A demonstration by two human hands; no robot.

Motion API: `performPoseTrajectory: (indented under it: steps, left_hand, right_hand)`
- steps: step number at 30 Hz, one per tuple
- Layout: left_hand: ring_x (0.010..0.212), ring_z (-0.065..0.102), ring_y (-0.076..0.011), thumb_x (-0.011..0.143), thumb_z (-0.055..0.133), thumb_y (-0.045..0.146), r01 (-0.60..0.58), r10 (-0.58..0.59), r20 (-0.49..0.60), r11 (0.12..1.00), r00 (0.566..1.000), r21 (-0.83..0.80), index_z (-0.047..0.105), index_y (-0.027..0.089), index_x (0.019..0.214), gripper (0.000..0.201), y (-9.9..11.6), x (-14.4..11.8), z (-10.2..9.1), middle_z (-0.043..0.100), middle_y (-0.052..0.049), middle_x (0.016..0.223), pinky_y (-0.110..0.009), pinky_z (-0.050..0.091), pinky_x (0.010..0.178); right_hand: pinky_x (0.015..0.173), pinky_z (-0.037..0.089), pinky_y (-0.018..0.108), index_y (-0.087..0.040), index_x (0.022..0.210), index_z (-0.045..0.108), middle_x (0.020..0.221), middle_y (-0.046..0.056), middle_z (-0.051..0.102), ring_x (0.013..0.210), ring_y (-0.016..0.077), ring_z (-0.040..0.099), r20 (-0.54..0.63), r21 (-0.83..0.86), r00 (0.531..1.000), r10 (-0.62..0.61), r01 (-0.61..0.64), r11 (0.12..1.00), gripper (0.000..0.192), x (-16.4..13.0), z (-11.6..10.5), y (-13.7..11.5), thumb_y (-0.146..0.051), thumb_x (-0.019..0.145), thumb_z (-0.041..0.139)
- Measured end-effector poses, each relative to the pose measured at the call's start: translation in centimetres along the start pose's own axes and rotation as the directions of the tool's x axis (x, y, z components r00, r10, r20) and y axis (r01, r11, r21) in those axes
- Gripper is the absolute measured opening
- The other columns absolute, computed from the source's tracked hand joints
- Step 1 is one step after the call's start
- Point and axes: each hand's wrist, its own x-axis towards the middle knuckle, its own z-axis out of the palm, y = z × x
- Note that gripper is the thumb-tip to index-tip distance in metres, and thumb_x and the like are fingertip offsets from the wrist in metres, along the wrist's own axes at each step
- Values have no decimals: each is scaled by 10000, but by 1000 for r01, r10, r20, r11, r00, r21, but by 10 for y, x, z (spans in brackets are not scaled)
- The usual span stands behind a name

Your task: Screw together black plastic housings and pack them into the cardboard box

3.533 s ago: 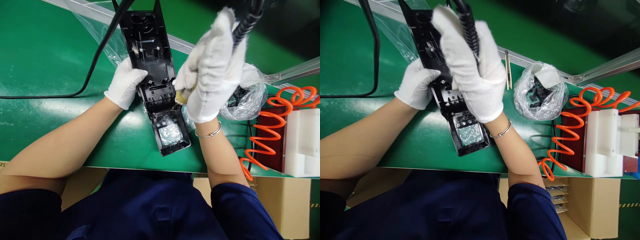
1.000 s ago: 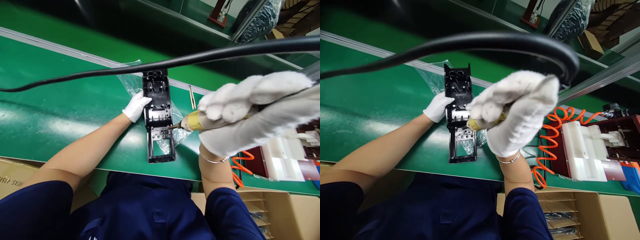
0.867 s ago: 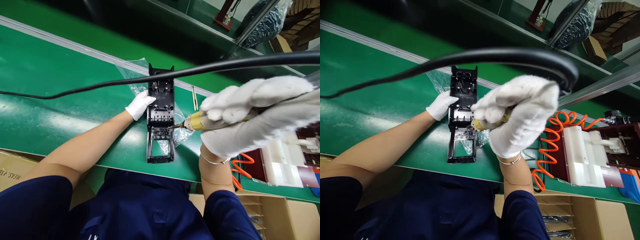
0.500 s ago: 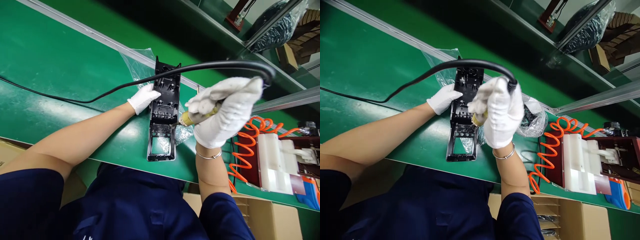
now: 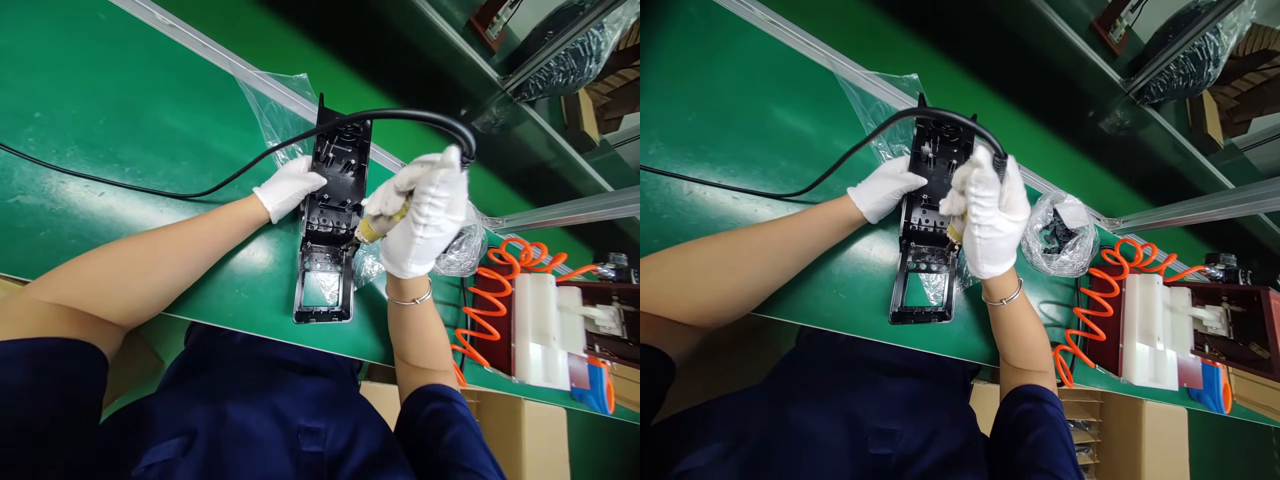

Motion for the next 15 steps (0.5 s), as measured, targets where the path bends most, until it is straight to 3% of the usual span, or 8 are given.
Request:
performPoseTrajectory:
  steps: [3,9,15]
  left_hand:
    - [1017,714,-305,686,691,178,82,-80,49,996,996,-32,658,183,931,248,7,-2,0,703,-46,930,-572,547,1068]
    - [1074,697,-314,672,669,131,109,-107,40,993,993,-43,649,173,929,262,14,-5,2,693,-61,962,-557,533,1084]
    - [1015,694,-279,693,647,128,106,-106,41,994,993,-1,622,170,893,206,18,-6,2,684,-57,943,-515,553,1047]
  right_hand:
    - [427,440,203,-248,998,553,654,-72,547,459,62,500,-12,23,999,36,-36,999,501,-1,0,2,-742,930,599]
    - [364,358,182,-236,901,544,600,-80,529,433,61,505,-12,68,1000,16,-15,998,505,1,3,-1,-728,899,659]
    - [404,422,190,-249,966,562,612,-84,544,445,62,514,-10,25,995,103,-102,994,545,2,4,3,-783,883,628]
